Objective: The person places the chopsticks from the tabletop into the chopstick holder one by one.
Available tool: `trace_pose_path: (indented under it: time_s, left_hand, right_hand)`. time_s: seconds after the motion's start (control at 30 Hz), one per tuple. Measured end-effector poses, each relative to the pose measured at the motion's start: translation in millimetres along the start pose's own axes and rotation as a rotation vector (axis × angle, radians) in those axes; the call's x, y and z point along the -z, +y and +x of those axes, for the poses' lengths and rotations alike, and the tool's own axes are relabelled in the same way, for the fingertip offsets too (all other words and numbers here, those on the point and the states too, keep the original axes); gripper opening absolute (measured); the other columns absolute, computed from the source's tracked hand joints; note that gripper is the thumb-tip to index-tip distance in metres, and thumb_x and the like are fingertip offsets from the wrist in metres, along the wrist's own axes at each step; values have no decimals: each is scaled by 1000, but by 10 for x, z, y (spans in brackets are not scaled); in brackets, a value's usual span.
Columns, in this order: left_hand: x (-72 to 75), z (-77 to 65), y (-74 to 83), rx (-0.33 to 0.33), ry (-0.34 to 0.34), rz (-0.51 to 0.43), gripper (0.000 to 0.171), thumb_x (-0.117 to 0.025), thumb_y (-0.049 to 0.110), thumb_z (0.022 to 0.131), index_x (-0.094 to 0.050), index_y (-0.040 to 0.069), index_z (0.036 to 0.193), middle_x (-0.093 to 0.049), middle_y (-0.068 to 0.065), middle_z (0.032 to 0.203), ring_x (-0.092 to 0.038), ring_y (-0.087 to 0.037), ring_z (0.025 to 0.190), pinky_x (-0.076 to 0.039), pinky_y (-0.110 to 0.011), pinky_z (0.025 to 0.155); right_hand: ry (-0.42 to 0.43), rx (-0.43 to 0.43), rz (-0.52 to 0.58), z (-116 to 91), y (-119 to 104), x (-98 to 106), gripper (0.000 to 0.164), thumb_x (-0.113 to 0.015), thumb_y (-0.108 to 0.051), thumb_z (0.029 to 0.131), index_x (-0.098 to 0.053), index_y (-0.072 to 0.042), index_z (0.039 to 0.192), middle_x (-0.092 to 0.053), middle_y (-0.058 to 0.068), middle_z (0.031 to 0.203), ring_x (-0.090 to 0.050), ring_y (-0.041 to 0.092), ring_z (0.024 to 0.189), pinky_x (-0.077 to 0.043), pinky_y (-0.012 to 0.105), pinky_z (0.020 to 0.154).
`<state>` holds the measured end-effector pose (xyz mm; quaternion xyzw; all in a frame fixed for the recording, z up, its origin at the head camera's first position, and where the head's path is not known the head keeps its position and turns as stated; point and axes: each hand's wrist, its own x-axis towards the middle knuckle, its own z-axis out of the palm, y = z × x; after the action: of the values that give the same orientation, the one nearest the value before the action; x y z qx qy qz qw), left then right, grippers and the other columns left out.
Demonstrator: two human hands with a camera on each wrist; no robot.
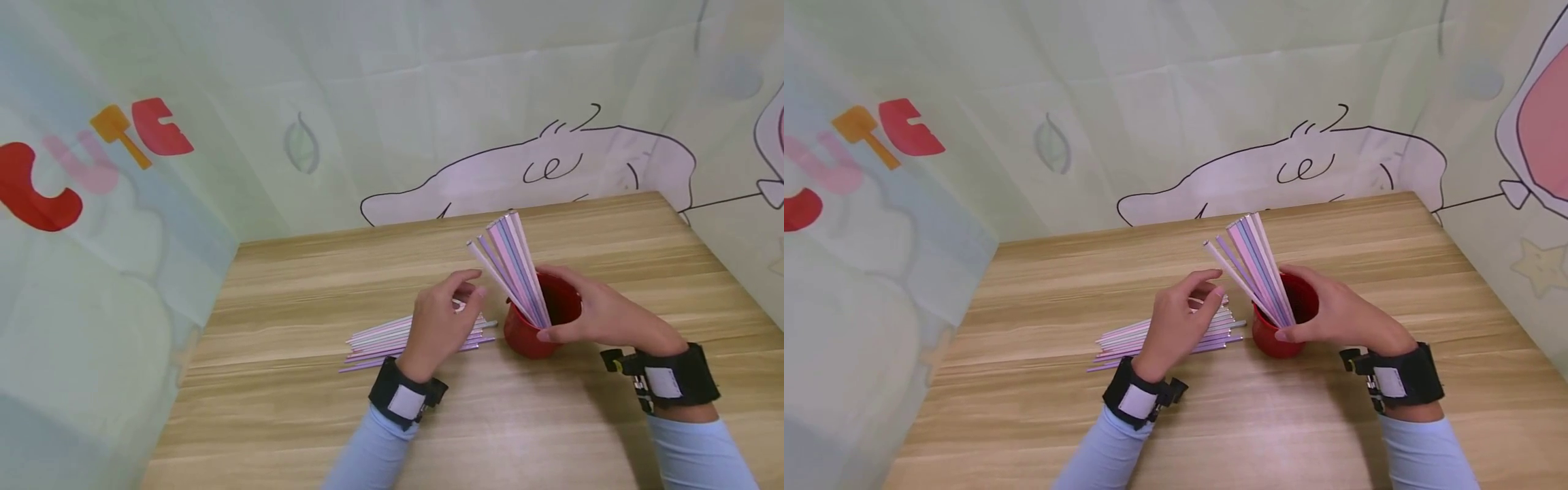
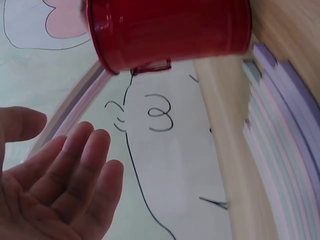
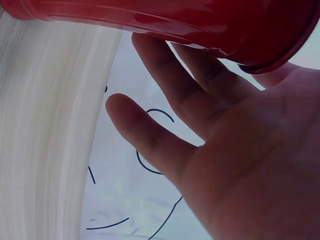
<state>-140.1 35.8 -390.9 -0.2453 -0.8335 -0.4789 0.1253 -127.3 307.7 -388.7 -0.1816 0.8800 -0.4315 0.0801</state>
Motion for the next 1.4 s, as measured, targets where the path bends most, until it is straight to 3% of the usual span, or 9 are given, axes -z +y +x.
trace_pose_path:
  time_s: [0.3,0.6,0.8,0.9,1.1,1.23,1.4]
  left_hand:
    - [296,-139,-137,-46,-40,118,24,-67,17,95,-72,6,117,-73,0,90,-66,-11,81,-56,-33,70]
    - [413,-369,-309,-12,-231,325,11,-69,18,93,-76,12,100,-70,5,84,-64,-9,75,-50,-23,65]
    - [441,-525,-465,23,-398,514,8,-72,21,91,-77,14,91,-67,6,82,-59,-7,74,-50,-25,64]
    - [437,-568,-522,29,-431,575,7,-75,20,88,-77,14,86,-63,6,78,-57,-8,71,-48,-25,61]
    - [431,-599,-557,18,-429,627,4,-79,15,83,-76,14,84,-61,5,76,-58,-11,71,-48,-27,59]
    - [410,-609,-558,-9,-452,644,3,-77,14,86,-76,14,84,-64,3,77,-60,-11,70,-50,-28,60]
    - [391,-590,-504,-60,-487,611,3,-76,14,86,-75,16,83,-62,8,74,-55,-6,67,-47,-23,58]
  right_hand:
    - [23,-39,-17,11,4,1,91,-88,-35,78,-38,-10,150,-55,12,135,-52,34,119,-53,53,90]
    - [42,-62,-25,8,29,-3,92,-90,-38,76,-39,-9,147,-54,12,136,-52,34,120,-51,56,93]
    - [39,-51,-18,0,21,10,92,-89,-35,77,-38,-9,148,-54,12,136,-52,33,119,-54,54,89]
    - [38,-55,-25,1,18,9,92,-89,-36,76,-38,-10,148,-54,12,136,-52,32,119,-54,53,89]
    - [40,-43,-39,27,10,-5,90,-90,-39,75,-41,-10,146,-55,9,133,-53,30,117,-52,51,91]
    - [37,-40,-32,30,-4,-6,90,-89,-38,76,-41,-10,146,-55,11,134,-52,32,118,-54,52,89]
    - [39,-42,-29,19,-9,1,90,-89,-36,76,-40,-9,147,-55,11,134,-52,33,118,-54,52,88]
